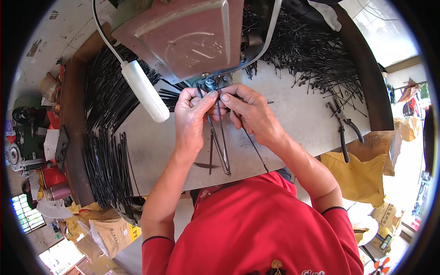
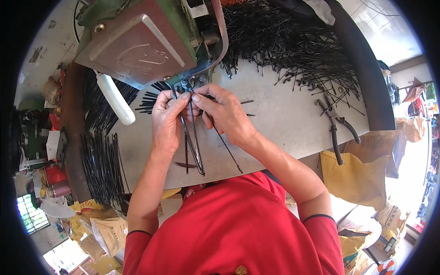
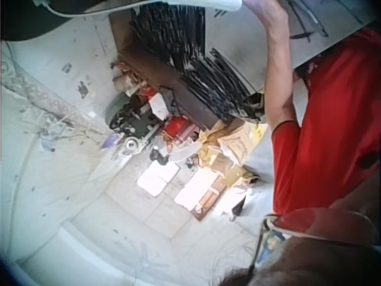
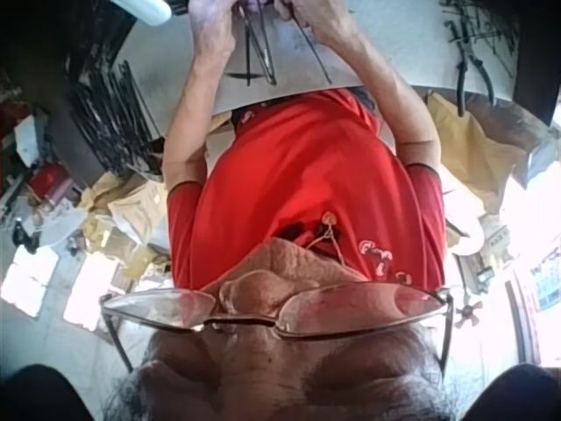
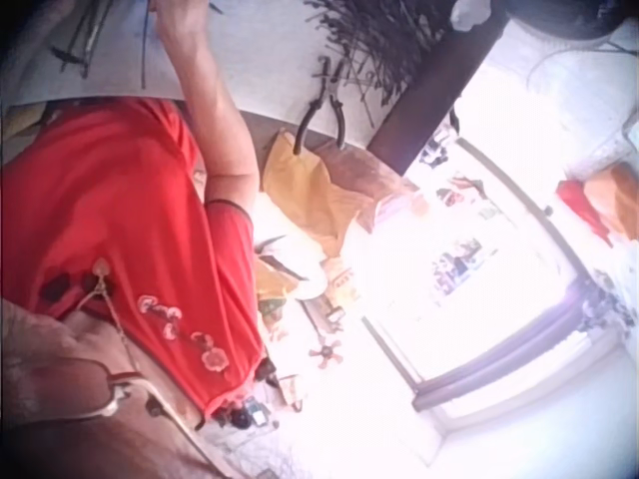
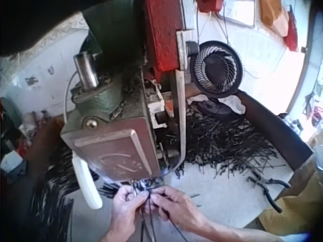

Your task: The person repeatedly picks up thin black metal rods from a pile on a workbench and inserts them into a stationary bending machine. They operate a lever to bend the rods and then place the finished pieces onto a separate pile. The process is continuous and repetitive throughout the clip.

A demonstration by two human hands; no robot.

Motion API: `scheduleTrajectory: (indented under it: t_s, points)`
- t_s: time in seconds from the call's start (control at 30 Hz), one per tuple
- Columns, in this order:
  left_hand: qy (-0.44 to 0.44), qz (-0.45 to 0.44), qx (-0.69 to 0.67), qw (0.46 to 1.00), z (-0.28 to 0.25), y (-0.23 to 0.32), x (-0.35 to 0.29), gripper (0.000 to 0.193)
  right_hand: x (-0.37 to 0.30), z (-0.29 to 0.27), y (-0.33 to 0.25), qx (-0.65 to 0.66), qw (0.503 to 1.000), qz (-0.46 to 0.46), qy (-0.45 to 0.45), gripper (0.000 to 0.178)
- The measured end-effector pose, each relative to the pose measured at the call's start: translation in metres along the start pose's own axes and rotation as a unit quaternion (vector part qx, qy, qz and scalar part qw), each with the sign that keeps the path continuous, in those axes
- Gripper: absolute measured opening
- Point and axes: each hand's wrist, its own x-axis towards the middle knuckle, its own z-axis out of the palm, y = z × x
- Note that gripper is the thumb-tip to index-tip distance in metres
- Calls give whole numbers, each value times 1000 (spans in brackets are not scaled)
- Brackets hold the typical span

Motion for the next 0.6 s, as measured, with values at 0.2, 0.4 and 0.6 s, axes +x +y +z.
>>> scheduleTrajectory:
  t_s: [0.2,0.4,0.6]
  points:
    - [-7,21,-17,1000,3,-3,1,24,-2,0,-3,-1,1000,1,-9,21]
    - [32,54,-36,997,11,1,1,23,4,-2,-17,-61,998,-8,-25,20]
    - [56,73,-46,995,10,-4,11,21,22,-3,-11,17,999,11,-30,20]
